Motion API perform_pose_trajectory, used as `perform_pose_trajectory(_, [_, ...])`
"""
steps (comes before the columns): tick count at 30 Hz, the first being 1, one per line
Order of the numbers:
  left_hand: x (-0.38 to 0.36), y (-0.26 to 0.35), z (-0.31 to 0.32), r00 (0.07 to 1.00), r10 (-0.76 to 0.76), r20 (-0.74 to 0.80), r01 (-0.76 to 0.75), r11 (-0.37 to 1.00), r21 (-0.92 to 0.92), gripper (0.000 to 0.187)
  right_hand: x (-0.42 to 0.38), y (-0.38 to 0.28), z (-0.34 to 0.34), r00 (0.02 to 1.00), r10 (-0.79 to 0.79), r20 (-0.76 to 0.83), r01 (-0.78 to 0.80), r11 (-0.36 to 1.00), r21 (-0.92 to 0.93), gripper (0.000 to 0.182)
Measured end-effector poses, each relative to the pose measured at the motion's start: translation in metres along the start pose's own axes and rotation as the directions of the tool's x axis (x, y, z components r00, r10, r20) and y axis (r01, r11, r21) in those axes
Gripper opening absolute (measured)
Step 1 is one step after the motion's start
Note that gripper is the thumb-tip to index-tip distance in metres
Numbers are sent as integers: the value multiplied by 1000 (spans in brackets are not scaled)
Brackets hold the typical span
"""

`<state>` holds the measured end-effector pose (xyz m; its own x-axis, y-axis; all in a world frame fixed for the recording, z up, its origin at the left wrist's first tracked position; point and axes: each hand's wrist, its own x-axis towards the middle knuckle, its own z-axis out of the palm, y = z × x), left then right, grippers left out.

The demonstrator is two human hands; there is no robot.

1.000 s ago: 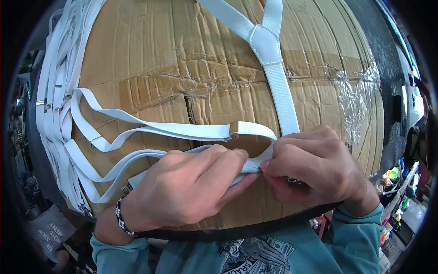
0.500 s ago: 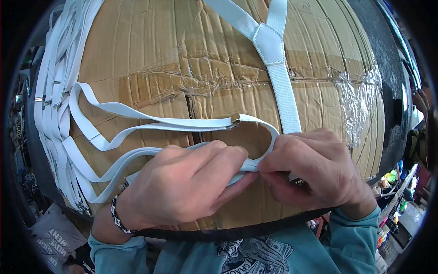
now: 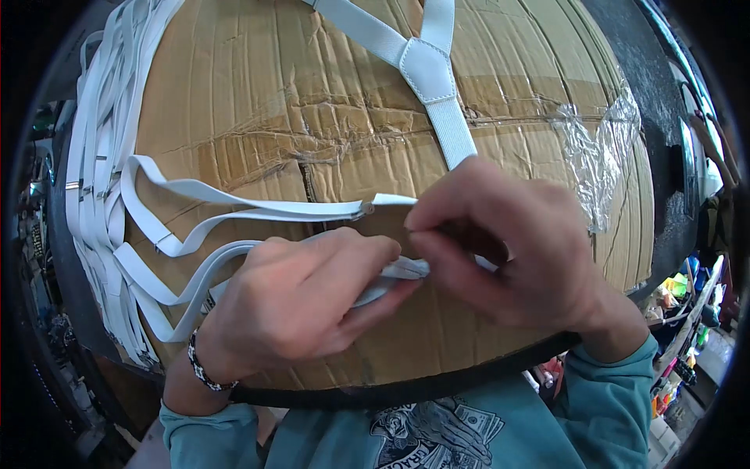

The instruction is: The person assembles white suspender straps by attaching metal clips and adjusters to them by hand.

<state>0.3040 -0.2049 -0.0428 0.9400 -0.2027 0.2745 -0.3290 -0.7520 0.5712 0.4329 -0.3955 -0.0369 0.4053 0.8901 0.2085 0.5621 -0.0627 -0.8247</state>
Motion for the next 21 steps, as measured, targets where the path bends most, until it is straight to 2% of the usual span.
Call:
perform_pose_trajectory(1, [0, -2, -1, 1000, -15, -25, 15, 1000, -7, 28, 0, -2, -5, 998, 65, 13, -66, 997, 34, 14])
perform_pose_trajectory(6, [-1, -4, -2, 999, -39, -27, 37, 997, -74, 28, -3, 0, -18, 989, 137, 52, -142, 981, 131, 11])
perform_pose_trajectory(11, [-2, -4, 1, 998, -56, -26, 53, 993, -108, 28, -2, -2, -17, 983, 44, 177, -66, 990, 122, 16])
perform_pose_trajectory(15, [-1, -1, -2, 998, -63, -1, 63, 993, -97, 28, -5, 5, -3, 987, -76, 138, 71, 997, 43, 22])
perform_pose_trajectory(19, [0, -3, -4, 999, -49, 19, 51, 996, -77, 29, -5, 0, 8, 996, -71, 49, 74, 995, -60, 23])
perform_pose_trajectory(21, [0, -2, -6, 998, -38, 51, 40, 999, -34, 28, -4, -2, 13, 1000, -23, 8, 23, 997, -71, 20])
